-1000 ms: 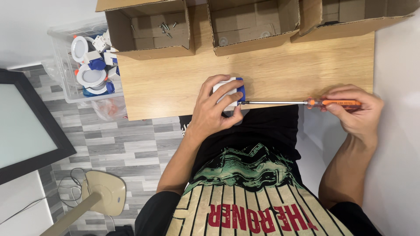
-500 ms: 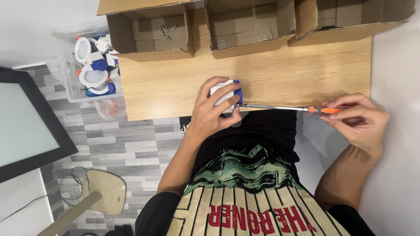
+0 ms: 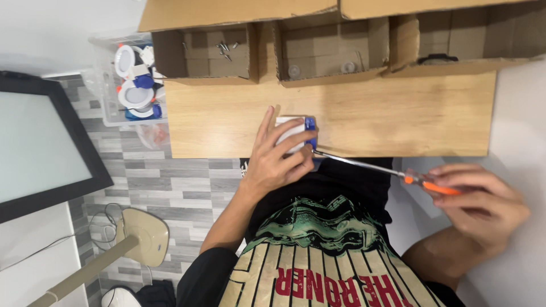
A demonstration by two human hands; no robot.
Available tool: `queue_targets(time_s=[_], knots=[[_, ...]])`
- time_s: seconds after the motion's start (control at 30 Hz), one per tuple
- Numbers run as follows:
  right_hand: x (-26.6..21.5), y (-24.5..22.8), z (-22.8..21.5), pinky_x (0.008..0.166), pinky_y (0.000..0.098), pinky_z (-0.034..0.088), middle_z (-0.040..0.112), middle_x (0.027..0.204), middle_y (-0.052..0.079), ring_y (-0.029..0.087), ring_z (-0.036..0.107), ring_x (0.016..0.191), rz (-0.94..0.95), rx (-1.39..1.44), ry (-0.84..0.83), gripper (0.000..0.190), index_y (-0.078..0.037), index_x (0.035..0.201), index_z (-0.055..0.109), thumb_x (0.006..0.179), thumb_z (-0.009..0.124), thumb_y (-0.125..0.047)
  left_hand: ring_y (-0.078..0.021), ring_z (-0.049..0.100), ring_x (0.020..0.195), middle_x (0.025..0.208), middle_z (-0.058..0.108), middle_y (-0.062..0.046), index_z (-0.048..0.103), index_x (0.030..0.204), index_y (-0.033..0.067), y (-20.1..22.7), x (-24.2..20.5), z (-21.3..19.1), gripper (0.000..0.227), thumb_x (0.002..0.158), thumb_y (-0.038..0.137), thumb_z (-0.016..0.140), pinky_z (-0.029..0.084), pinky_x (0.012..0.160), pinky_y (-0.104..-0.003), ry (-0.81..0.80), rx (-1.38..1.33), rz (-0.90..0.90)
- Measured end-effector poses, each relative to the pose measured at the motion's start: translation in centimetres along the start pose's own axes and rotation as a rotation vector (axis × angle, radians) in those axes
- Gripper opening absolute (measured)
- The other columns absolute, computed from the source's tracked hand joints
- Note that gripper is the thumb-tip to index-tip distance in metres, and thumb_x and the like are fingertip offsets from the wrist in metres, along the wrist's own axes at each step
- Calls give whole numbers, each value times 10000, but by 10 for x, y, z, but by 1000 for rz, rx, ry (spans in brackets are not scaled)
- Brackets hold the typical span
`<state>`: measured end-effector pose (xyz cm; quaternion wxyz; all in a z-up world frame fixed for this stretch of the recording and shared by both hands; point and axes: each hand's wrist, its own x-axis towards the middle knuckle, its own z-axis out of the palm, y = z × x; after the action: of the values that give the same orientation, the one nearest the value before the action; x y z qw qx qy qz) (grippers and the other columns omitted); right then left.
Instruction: The person assembles small white and blue plastic electrical components on a wooden table. Using a screwdriver, they tighten screws into the components, occasionally picking up additional parts from a nearby container and placing finished pieces into cardboard boxes.
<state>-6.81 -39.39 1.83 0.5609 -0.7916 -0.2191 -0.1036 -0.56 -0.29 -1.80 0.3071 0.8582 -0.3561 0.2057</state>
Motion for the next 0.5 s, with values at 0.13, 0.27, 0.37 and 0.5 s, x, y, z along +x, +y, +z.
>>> queue_targets(time_s=[0.13, 0.27, 0.37, 0.5], knots=[[-3, -17, -8, 1069, 421, 700, 718, 1154, 168, 380, 790, 1148, 40, -37, -61, 78, -48, 894, 762, 895, 788, 26, -344, 647, 1360, 1345, 754, -60, 723, 1094, 145, 0, 3, -8, 310, 947, 294, 952, 362, 1237, -800, -21, 25, 10], [-16, -26, -14, 1071, 344, 692, 712, 1189, 92, 325, 799, 1196, 31, -145, -97, 222, -90, 980, 790, 954, 758, 128, -323, 695, 1288, 1228, 782, -12, 771, 1004, 148, 9, 22, -25, 131, 998, 191, 894, 413, 1219, -725, -7, 13, 36], [-21, -39, -16, 1077, 335, 679, 707, 1201, 107, 321, 797, 1196, 54, -211, -72, 250, -80, 1000, 788, 972, 773, 168, -298, 710, 1259, 1174, 804, -5, 802, 1007, 130, 8, 23, -27, 99, 1000, 154, 898, 440, 1201, -658, -2, -11, 52], [-43, -20, -24, 1083, 363, 635, 716, 1206, 178, 344, 790, 1192, 71, -318, -20, 258, -52, 991, 774, 984, 853, 193, -216, 758, 1175, 1175, 850, 10, 819, 1139, 189, -1, 4, -19, 177, 991, 213, 914, 490, 1011, -422, 67, -3, 15]])
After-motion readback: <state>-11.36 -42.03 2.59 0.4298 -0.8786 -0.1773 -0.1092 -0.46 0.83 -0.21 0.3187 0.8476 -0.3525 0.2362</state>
